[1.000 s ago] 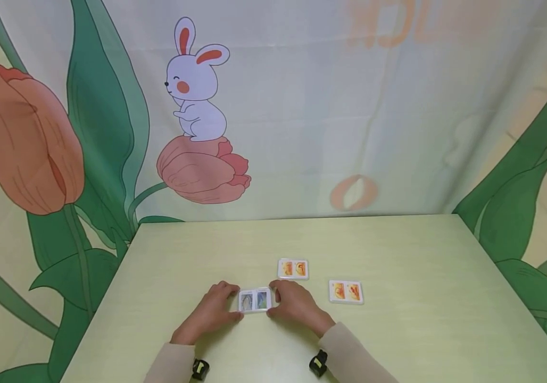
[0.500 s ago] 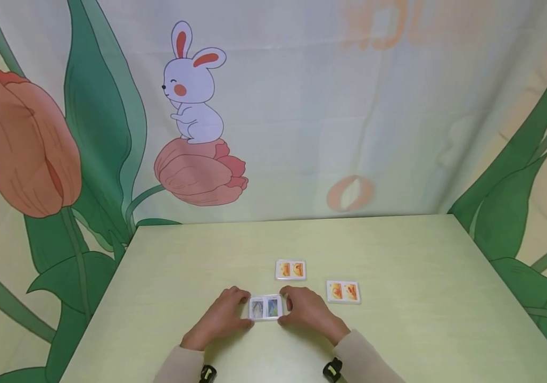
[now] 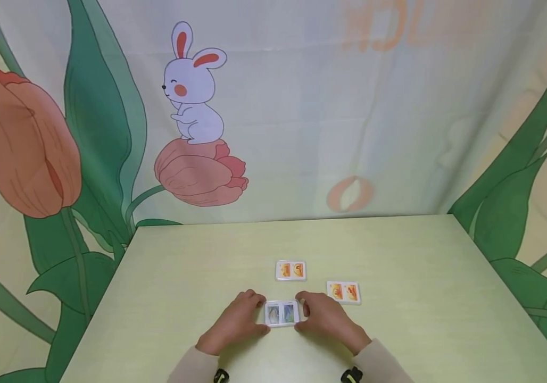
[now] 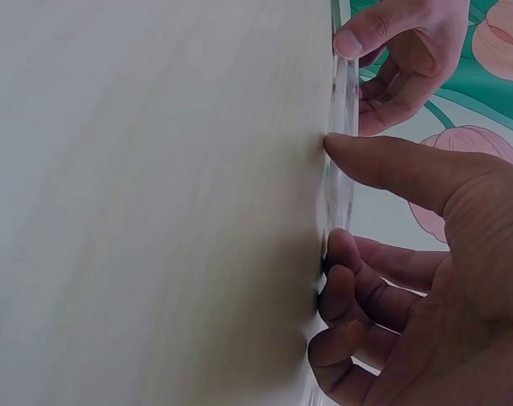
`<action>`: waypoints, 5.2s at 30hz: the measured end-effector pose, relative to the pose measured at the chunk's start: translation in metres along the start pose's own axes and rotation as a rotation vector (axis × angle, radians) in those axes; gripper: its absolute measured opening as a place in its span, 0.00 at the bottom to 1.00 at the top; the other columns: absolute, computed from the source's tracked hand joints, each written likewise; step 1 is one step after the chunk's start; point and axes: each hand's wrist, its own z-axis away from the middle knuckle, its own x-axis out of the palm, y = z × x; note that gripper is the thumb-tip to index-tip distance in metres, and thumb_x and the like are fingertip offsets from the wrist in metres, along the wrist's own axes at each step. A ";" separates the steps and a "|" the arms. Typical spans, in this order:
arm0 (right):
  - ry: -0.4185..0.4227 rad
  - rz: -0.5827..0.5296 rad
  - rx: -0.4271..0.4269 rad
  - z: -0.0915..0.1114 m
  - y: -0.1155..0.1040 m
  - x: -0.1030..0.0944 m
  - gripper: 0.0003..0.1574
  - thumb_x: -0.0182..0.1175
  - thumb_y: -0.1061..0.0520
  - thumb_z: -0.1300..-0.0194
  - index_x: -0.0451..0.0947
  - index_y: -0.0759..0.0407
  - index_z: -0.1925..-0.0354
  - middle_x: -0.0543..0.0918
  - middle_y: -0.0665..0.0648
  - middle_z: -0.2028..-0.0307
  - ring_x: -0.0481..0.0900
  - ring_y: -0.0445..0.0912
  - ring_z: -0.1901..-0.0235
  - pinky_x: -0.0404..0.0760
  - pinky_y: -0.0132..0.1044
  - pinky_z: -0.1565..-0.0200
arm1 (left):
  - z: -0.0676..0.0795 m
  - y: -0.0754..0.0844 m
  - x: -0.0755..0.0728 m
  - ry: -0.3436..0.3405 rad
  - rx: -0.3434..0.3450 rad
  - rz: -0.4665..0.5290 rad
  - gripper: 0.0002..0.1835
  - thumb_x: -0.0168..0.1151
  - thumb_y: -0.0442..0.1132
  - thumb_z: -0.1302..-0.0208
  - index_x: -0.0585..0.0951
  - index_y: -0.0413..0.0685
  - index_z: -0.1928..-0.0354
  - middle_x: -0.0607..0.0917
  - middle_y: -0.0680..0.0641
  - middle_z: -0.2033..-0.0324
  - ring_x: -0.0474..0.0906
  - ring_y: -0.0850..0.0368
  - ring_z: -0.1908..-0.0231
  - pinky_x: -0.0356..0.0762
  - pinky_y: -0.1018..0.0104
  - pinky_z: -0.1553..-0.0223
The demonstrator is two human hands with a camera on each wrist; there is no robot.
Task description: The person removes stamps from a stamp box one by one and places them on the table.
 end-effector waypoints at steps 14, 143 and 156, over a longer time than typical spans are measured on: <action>0.001 0.026 0.009 0.016 0.016 -0.012 0.38 0.77 0.50 0.55 0.76 0.56 0.45 0.73 0.46 0.74 0.67 0.39 0.75 0.62 0.30 0.74 | -0.005 0.022 0.013 -0.006 0.014 -0.033 0.31 0.78 0.47 0.54 0.79 0.41 0.48 0.79 0.50 0.57 0.72 0.55 0.55 0.77 0.59 0.52; 0.030 0.252 -0.223 0.009 -0.005 -0.014 0.38 0.78 0.44 0.57 0.79 0.55 0.48 0.79 0.50 0.53 0.76 0.46 0.55 0.78 0.42 0.56 | 0.001 0.019 0.020 -0.006 0.070 0.040 0.37 0.74 0.51 0.49 0.72 0.49 0.38 0.67 0.38 0.31 0.53 0.34 0.28 0.45 0.29 0.31; 0.024 0.256 -0.210 0.010 -0.003 -0.014 0.39 0.78 0.43 0.57 0.79 0.55 0.48 0.79 0.50 0.52 0.77 0.46 0.53 0.79 0.43 0.55 | 0.000 0.021 0.022 0.001 0.068 0.030 0.33 0.72 0.52 0.48 0.75 0.50 0.41 0.66 0.39 0.31 0.53 0.33 0.28 0.44 0.27 0.31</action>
